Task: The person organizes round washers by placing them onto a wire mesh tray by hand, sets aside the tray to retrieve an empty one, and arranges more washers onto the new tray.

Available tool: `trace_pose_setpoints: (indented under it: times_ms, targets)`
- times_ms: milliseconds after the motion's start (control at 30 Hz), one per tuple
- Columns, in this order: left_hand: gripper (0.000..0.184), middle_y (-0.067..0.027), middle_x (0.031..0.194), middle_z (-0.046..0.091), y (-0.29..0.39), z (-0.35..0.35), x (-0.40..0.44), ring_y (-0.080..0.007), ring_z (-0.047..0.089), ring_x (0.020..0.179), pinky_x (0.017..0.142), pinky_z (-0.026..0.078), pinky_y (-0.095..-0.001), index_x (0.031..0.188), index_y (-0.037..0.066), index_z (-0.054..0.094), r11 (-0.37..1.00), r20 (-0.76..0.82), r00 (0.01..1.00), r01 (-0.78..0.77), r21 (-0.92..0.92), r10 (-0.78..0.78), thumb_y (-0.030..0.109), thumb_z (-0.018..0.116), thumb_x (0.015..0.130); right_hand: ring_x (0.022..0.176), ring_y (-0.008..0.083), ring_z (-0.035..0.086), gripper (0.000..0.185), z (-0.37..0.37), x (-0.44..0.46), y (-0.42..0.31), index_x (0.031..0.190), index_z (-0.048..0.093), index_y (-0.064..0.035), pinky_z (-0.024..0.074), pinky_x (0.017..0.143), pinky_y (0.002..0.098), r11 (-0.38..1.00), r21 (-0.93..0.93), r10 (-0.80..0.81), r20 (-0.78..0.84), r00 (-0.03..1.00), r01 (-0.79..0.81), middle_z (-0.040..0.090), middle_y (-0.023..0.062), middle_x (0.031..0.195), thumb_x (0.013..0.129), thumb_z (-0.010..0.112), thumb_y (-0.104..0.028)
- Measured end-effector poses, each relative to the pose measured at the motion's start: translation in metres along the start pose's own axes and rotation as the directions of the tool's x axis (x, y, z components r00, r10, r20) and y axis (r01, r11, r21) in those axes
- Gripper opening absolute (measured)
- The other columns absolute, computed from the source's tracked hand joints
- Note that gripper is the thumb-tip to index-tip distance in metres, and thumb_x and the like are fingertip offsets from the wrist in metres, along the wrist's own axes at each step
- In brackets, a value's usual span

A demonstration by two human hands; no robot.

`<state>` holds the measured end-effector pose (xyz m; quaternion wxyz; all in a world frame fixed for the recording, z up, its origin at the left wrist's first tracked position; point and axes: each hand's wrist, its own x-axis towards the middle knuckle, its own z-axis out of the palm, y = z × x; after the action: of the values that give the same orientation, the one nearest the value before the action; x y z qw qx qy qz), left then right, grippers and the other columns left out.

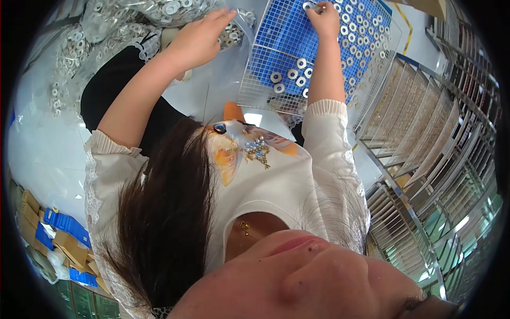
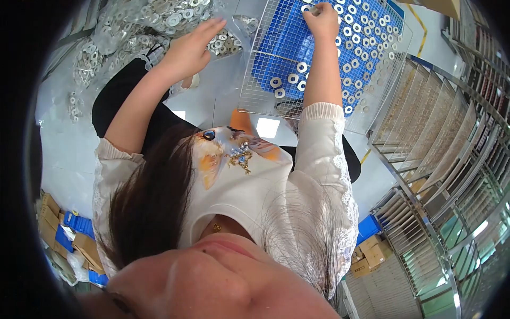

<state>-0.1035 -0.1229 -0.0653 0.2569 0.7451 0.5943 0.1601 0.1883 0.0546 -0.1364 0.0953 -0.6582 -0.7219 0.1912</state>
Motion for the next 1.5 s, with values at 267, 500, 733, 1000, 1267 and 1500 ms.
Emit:
trace_pose_setpoints:
  times_ms: [267,500,733,1000,1267,1500]
  targets:
    - [0.068,-0.0098,0.140,0.035,0.008,-0.009,0.004,-0.0301,0.051,0.112,0.090,0.045,-0.0370,0.136,0.016,0.034,0.995,0.096,0.993,0.078,-0.065,-0.071,-0.001,0.046,0.071,0.067,0.0309,0.059,0.031,0.011,0.015,-0.001,0.087,0.058,-0.0004,0.0471,0.061,0.0389,1.000,-0.010,-0.025,-0.022,0.999,0.025,0.059,0.0150,0.069,0.063,0.064,-0.019]
    - [0.056,-0.0222,0.127,0.045,0.016,-0.017,0.009,-0.0361,0.047,0.114,0.094,0.040,-0.0391,0.128,-0.001,0.041,0.986,0.126,0.986,0.127,-0.107,-0.113,0.002,0.050,0.073,0.054,0.0097,0.051,0.030,0.001,-0.098,-0.097,0.103,0.050,-0.0044,0.0408,0.045,0.0217,0.453,0.760,-0.090,0.559,0.824,-0.466,0.055,0.0045,0.072,0.083,0.059,-0.024]
    - [0.068,-0.0141,0.138,0.037,-0.011,0.004,0.005,-0.0312,0.044,0.120,0.096,0.040,-0.0363,0.136,0.014,0.035,0.995,-0.027,0.996,-0.090,-0.049,0.089,0.000,0.047,0.071,0.086,0.0307,0.063,0.054,0.048,-0.140,-0.142,0.120,0.049,-0.0096,0.0505,0.078,0.0392,0.870,0.395,-0.351,0.077,0.933,0.294,0.056,0.0167,0.112,0.072,0.063,-0.030]
    - [0.068,-0.0156,0.137,0.038,-0.013,0.005,0.005,-0.0310,0.040,0.124,0.100,0.036,-0.0344,0.136,0.014,0.035,0.994,0.019,0.996,-0.085,-0.062,0.086,0.002,0.048,0.070,0.077,0.0322,0.062,0.040,0.010,-0.142,0.009,0.105,0.052,-0.0031,0.0503,0.066,0.0394,0.957,-0.285,0.070,0.036,0.997,-0.056,0.062,0.0167,0.088,0.075,0.062,-0.029]
    - [0.063,-0.0241,0.130,0.043,0.005,0.001,0.005,-0.0354,0.042,0.120,0.100,0.036,-0.0370,0.129,-0.003,0.040,0.997,0.043,0.997,-0.062,0.047,0.060,0.002,0.052,0.068,0.085,0.0365,0.060,0.036,-0.016,-0.165,0.013,0.100,0.056,-0.0039,0.0482,0.073,0.0432,0.992,-0.091,0.100,0.108,0.989,-0.090,0.061,0.0195,0.096,0.072,0.062,-0.025]
    - [0.060,-0.0232,0.130,0.043,0.010,0.002,0.008,-0.0351,0.044,0.118,0.098,0.037,-0.0368,0.129,0.000,0.042,0.997,0.070,0.997,-0.046,0.055,0.042,0.004,0.049,0.069,0.083,0.0310,0.062,0.036,0.017,-0.195,0.018,0.101,0.058,-0.0126,0.0521,0.069,0.0395,0.974,-0.225,0.000,0.082,0.997,0.019,0.055,0.0145,0.100,0.067,0.066,-0.021]
